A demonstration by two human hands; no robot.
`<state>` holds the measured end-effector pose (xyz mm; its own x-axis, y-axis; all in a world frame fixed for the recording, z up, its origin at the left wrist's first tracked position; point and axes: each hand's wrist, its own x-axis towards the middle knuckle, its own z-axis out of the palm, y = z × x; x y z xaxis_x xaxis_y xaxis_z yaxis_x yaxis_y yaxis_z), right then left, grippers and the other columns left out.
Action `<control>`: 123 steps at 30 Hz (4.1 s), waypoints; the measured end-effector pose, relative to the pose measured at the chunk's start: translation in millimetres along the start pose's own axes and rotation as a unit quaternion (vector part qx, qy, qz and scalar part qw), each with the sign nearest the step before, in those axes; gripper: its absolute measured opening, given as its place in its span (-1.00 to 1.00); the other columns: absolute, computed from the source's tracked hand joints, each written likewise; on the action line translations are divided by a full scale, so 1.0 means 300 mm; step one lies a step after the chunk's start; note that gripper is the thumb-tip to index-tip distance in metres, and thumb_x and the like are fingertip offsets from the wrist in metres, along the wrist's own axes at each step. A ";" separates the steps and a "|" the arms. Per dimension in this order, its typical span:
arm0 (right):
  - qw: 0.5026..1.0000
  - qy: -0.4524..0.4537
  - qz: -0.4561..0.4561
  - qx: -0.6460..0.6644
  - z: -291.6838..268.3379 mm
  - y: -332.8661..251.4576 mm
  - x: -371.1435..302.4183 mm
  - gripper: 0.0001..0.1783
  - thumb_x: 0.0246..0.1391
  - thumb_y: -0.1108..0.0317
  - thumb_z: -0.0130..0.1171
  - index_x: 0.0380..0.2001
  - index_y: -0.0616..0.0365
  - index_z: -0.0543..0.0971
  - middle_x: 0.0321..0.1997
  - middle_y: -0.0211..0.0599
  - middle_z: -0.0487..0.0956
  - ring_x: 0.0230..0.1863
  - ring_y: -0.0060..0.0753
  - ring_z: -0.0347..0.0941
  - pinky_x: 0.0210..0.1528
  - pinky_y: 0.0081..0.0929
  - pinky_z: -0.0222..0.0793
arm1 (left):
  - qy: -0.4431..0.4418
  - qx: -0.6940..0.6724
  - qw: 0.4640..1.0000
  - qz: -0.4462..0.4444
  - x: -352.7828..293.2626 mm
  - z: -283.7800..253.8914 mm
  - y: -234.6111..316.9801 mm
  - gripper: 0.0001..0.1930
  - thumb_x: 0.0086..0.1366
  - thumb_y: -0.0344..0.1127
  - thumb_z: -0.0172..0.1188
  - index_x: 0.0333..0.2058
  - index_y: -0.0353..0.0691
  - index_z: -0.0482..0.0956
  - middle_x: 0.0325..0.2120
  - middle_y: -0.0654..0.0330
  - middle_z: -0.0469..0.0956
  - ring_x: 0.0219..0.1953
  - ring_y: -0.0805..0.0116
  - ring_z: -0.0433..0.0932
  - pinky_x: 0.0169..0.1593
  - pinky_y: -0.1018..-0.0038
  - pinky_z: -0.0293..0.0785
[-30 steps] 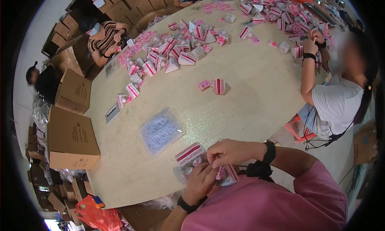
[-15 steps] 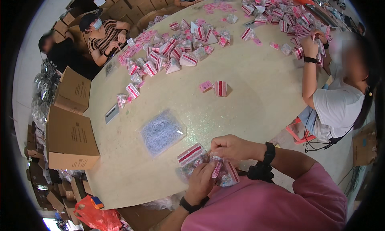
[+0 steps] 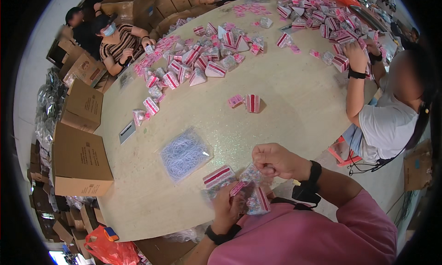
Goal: Packing small triangular pink items into clear plastic bags at a manufacturing workbench.
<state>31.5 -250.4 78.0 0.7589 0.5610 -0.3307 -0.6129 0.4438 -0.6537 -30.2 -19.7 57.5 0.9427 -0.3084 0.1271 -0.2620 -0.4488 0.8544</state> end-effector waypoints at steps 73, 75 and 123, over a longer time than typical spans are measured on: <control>0.916 0.007 -0.187 -0.355 0.178 -0.273 0.084 -0.87 0.11 0.40 0.02 -0.49 0.18 0.39 -0.63 -0.48 0.39 -0.64 -0.73 0.30 -0.63 -0.72 0.17 | -0.058 -0.391 0.913 -0.102 0.342 -0.030 0.150 -0.79 0.23 -0.43 0.07 -0.15 -0.30 0.40 -0.53 0.32 0.41 -0.52 0.57 0.37 -0.42 0.62 0.31; 0.917 0.023 -0.168 -0.360 0.160 -0.278 0.076 -0.84 0.09 0.39 0.01 -0.51 0.20 0.37 -0.62 -0.49 0.37 -0.64 -0.71 0.30 -0.61 -0.70 0.20 | -0.069 -0.351 0.926 -0.124 0.349 -0.031 0.154 -0.88 0.28 -0.38 0.05 -0.26 -0.30 0.46 -0.64 0.37 0.37 -0.60 0.62 0.29 -0.51 0.65 0.22; 0.908 0.086 -0.279 -0.300 0.019 -0.097 -0.007 -0.93 0.11 0.44 0.03 -0.34 0.20 0.45 -0.50 -0.51 0.40 -0.52 -0.76 0.30 -0.49 -0.74 0.24 | -0.019 -0.446 0.886 -0.127 0.322 0.047 0.128 -0.86 0.29 -0.31 0.08 -0.41 -0.23 0.40 -0.64 0.38 0.29 -0.62 0.61 0.18 -0.44 0.61 0.27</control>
<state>46.3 -260.5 101.5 0.9694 0.2248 0.0982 0.0687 0.1357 -0.9884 47.9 -78.7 95.5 0.9362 -0.3273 -0.1281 0.2397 0.3277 0.9139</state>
